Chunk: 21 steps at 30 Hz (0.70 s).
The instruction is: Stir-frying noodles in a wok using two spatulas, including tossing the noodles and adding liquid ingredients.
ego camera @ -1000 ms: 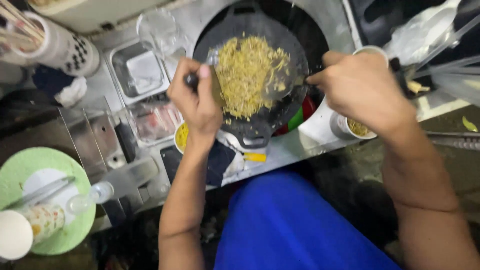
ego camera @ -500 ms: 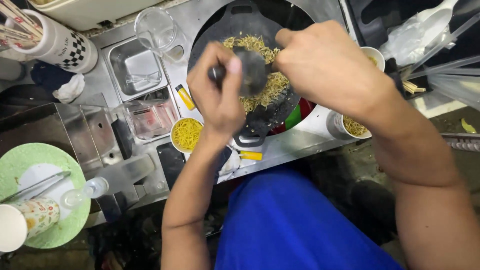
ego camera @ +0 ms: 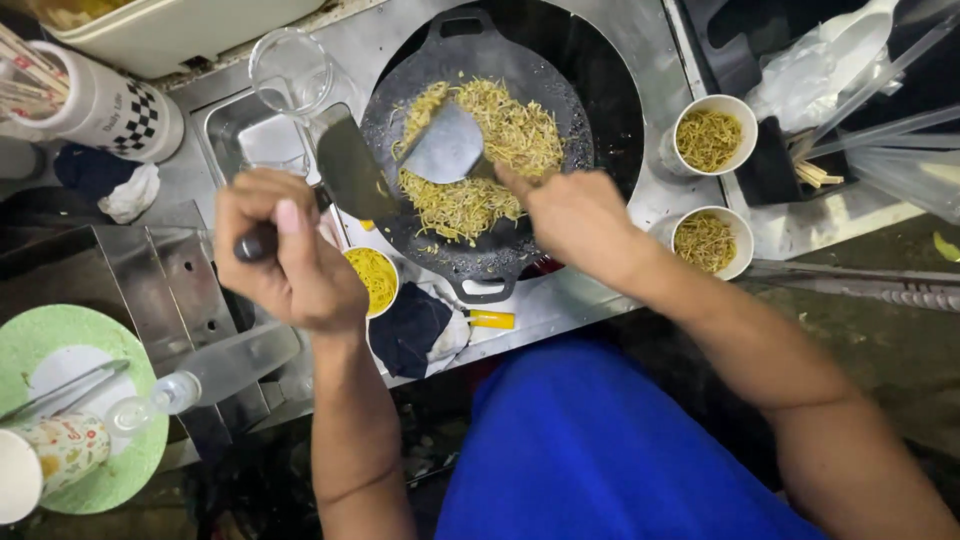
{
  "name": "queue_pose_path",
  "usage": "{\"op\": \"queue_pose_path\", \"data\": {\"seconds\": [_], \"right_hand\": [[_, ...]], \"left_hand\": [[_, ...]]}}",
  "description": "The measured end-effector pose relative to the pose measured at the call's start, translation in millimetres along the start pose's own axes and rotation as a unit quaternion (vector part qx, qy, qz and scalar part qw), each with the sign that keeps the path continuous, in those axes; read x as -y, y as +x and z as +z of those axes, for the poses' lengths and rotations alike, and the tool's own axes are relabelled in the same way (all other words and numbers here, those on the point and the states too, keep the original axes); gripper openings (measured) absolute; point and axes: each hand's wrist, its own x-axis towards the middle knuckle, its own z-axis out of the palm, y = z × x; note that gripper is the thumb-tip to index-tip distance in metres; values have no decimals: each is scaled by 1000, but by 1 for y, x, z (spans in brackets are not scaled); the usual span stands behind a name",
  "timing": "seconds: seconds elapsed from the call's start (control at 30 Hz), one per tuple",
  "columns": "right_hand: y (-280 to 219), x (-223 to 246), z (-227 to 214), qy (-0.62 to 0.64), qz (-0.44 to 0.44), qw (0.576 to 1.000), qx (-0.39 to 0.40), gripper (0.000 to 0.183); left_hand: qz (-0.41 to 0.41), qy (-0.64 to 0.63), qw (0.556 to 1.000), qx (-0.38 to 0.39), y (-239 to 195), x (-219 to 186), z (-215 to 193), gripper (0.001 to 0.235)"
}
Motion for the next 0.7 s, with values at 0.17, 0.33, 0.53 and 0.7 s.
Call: {"op": "queue_pose_path", "data": {"seconds": [0.17, 0.33, 0.53, 0.7], "right_hand": [[-1, -1, -6, 174, 34, 979, 100, 52], [4, -6, 3, 174, 13, 977, 121, 56], [-3, -12, -45, 138, 31, 985, 104, 49], [6, -5, -41, 149, 29, 987, 45, 42]], "left_hand": [[23, -65, 998, -2, -14, 3, -1, 26], [15, -71, 997, -16, -25, -9, 2, 27], [27, -78, 996, -35, -28, -19, 4, 26], [44, -71, 995, -51, -35, -21, 3, 25]]}}
